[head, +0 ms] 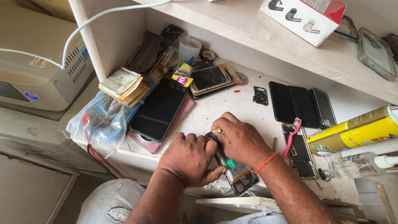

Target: The person disassembles a smartphone, removes the battery, and uses a screwdriver to adjust internal components. They then reassemble the device by reconnecting the screen and closing the casing.

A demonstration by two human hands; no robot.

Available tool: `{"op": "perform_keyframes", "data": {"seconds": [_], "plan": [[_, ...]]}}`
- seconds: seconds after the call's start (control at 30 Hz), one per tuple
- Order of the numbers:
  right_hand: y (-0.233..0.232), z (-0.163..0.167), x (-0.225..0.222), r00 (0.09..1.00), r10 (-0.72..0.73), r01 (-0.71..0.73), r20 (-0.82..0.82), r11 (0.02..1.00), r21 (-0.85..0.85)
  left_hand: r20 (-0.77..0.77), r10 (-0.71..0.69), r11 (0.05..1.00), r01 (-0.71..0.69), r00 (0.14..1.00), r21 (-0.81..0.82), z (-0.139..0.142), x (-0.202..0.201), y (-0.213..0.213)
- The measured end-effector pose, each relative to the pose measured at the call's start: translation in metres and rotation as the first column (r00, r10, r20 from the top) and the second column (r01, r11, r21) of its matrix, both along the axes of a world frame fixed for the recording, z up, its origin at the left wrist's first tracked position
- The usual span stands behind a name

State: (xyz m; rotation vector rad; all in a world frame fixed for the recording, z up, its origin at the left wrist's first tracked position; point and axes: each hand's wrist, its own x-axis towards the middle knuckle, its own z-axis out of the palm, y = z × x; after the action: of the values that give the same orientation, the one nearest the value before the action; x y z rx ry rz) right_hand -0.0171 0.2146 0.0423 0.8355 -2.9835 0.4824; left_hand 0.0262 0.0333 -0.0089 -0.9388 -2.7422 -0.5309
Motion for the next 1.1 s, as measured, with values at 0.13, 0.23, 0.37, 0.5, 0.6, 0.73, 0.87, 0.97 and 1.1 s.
{"op": "perform_keyframes", "data": {"seconds": [0.13,0.23,0.37,0.5,0.6,0.73,0.87,0.97,1.1], "plan": [[0.001,0.005,-0.002,0.996,0.086,-0.085,-0.026,0.996,0.016,-0.003,-0.001,1.000,0.001,1.000,0.017,0.000,0.001,0.000],[0.000,0.008,-0.003,0.995,0.098,-0.098,-0.015,0.995,0.030,0.005,-0.004,1.000,0.004,1.000,0.012,0.000,0.000,-0.001],[0.001,0.011,0.001,0.991,0.123,-0.124,-0.044,0.992,-0.023,0.008,-0.005,1.000,0.005,1.000,0.005,0.001,0.000,0.000],[0.001,0.009,0.006,0.995,0.087,-0.090,-0.041,0.991,-0.094,0.019,-0.006,1.000,0.006,1.000,-0.010,0.001,0.000,-0.001],[-0.001,0.007,0.004,0.999,0.029,-0.025,0.022,0.986,-0.162,0.015,-0.008,1.000,0.008,1.000,-0.007,0.001,0.000,-0.001],[-0.002,0.007,-0.003,0.995,0.002,0.013,0.103,0.990,-0.137,0.029,-0.005,1.000,0.006,1.000,-0.018,0.001,0.000,-0.001],[-0.002,0.007,-0.010,0.994,0.004,0.000,0.111,0.999,-0.032,0.023,-0.002,1.000,0.002,1.000,-0.013,0.001,0.001,-0.001],[0.001,0.005,-0.014,0.993,0.017,-0.010,0.116,0.998,-0.060,0.027,-0.002,1.000,0.003,1.000,-0.019,0.001,0.001,0.001],[0.002,0.001,-0.017,0.989,0.039,-0.020,0.144,0.991,-0.131,0.009,0.001,1.000,-0.001,1.000,-0.014,0.001,0.001,0.000]]}}
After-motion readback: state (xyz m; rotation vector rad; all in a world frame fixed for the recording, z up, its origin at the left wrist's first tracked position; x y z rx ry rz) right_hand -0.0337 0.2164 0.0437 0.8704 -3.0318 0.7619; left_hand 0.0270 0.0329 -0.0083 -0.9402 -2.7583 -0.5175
